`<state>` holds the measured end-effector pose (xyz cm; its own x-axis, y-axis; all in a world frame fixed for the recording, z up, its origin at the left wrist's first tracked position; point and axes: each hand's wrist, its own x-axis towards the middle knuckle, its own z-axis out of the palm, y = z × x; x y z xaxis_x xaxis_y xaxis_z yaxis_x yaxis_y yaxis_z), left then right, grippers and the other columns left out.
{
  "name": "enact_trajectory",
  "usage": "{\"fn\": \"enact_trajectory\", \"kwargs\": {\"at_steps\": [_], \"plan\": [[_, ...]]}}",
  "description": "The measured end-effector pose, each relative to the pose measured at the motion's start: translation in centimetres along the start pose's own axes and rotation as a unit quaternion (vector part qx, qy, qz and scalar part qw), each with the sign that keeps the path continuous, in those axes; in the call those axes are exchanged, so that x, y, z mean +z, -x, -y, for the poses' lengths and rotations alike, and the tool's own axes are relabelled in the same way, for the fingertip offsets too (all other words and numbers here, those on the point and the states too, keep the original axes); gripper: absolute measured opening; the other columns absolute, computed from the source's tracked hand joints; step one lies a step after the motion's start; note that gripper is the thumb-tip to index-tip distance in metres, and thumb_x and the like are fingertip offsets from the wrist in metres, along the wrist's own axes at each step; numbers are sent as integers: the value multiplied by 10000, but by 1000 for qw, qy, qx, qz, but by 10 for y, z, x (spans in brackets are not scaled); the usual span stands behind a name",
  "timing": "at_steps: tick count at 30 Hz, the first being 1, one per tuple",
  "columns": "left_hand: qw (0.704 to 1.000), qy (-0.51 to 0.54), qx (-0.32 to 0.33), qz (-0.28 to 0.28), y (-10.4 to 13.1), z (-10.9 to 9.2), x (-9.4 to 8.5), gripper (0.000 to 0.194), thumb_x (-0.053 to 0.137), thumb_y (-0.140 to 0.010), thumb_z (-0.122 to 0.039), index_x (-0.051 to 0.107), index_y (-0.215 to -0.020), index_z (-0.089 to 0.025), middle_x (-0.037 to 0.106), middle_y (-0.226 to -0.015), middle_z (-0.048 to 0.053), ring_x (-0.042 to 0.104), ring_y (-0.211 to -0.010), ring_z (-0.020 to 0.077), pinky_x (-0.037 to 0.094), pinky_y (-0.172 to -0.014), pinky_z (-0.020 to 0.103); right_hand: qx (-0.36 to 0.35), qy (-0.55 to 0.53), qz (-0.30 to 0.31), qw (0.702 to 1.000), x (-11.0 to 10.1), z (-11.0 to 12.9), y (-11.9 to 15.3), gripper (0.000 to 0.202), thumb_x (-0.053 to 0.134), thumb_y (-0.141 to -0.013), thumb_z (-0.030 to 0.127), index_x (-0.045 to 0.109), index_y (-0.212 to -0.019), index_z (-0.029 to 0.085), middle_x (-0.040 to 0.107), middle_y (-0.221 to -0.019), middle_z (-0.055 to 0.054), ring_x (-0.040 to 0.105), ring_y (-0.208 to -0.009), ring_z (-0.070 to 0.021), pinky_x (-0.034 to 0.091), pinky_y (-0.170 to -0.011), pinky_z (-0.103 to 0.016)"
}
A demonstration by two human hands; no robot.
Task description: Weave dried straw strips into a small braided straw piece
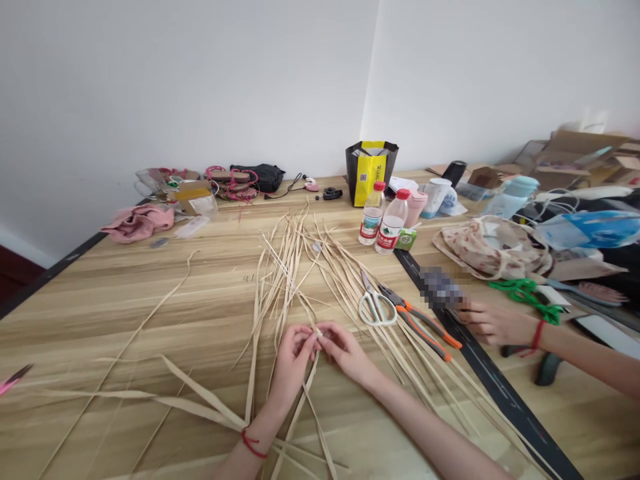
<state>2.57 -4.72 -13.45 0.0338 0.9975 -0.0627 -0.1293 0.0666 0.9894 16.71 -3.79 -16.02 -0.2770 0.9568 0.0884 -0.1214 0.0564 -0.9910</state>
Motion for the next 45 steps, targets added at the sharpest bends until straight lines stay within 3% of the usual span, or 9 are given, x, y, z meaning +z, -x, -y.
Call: {"fn": "enact_trajectory", "kwargs": {"at_steps": [11, 20, 25, 32, 45], "plan": [[999, 27, -9, 17, -1, -1, 0, 282, 690, -735, -375, 493, -815, -190, 635, -738, -14, 524, -520, 88, 414, -511, 214, 14, -6, 7, 1000, -1, 1, 0, 313, 611, -847, 421, 584, -1063, 196, 622, -778, -13, 567, -676, -151, 466, -660, -289], [998, 24, -45, 31, -5, 4, -5, 390, 717, -685, -474, 468, -816, -204, 611, -600, -41, 512, -446, 99, 390, -457, 211, -1, 4, 3, 1000, -1, 9, -1, 293, 633, -828, 422, 636, -1024, 204, 628, -808, -23, 590, -742, -172, 471, -721, -317], [995, 4, -84, 58, -4, 6, -6, 422, 689, -686, -557, 513, -713, -175, 480, -470, -77, 335, -338, 53, 213, -359, 189, 11, -5, -8, 1000, -2, 8, -1, 314, 650, -809, 433, 640, -1019, 200, 638, -836, -28, 577, -739, -165, 467, -720, -311], [992, 17, -107, 65, -3, 2, -4, 461, 696, -663, -590, 554, -762, -163, 361, -487, -100, 279, -408, 49, 186, -405, 183, 19, -6, -23, 1000, -4, 7, -2, 357, 656, -794, 462, 649, -1027, 192, 637, -861, -39, 560, -742, -165, 462, -713, -305], [996, 24, -81, 42, -2, 0, -3, 413, 716, -666, -537, 541, -727, -168, 474, -549, -67, 387, -440, 65, 270, -439, 198, 1, 16, -29, 999, -3, 2, -1, 319, 632, -816, 449, 642, -1025, 208, 633, -912, -50, 565, -776, -178, 470, -721, -320]]}}
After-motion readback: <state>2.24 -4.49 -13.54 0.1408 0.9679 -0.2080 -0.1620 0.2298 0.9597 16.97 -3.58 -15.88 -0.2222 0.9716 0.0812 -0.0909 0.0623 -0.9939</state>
